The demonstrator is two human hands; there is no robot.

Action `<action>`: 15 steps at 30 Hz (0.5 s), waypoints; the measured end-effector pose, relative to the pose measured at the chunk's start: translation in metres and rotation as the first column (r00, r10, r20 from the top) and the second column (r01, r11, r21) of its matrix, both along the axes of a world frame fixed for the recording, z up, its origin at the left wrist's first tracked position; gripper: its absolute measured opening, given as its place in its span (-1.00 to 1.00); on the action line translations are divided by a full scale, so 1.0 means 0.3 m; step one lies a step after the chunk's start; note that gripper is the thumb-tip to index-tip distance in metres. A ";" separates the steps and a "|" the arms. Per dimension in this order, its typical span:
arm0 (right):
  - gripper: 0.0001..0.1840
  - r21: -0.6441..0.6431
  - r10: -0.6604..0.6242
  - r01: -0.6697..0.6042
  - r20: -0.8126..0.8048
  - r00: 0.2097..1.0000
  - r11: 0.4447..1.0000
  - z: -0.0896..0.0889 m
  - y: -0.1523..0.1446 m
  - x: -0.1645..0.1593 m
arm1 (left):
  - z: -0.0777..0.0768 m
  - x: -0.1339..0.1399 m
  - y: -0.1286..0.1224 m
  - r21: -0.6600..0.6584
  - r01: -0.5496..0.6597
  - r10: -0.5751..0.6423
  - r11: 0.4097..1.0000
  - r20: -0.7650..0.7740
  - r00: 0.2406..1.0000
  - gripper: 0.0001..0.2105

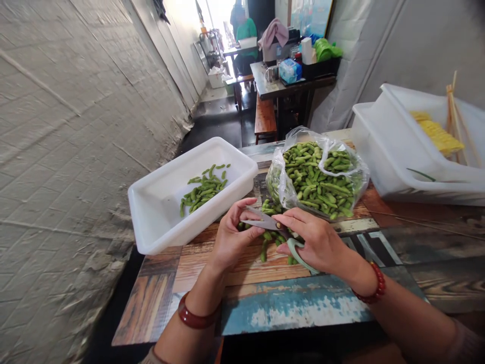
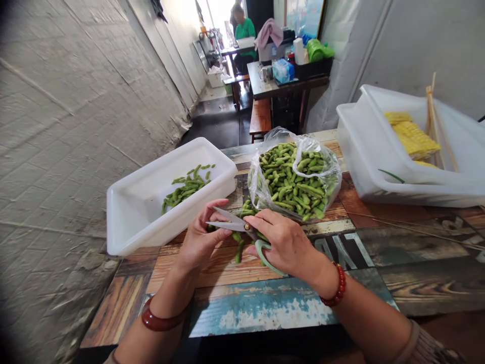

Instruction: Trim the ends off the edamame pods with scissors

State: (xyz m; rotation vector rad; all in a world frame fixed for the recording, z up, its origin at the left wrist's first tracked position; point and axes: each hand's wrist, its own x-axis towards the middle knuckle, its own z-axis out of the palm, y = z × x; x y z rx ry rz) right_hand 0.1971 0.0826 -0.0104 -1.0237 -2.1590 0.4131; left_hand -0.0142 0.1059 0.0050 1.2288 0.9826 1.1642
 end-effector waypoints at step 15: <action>-0.49 -0.035 0.062 -0.064 -0.057 0.996 0.997 -0.016 0.001 0.007 | -0.005 -0.016 0.005 -0.008 0.026 -0.026 1.000 0.022 0.999 -0.16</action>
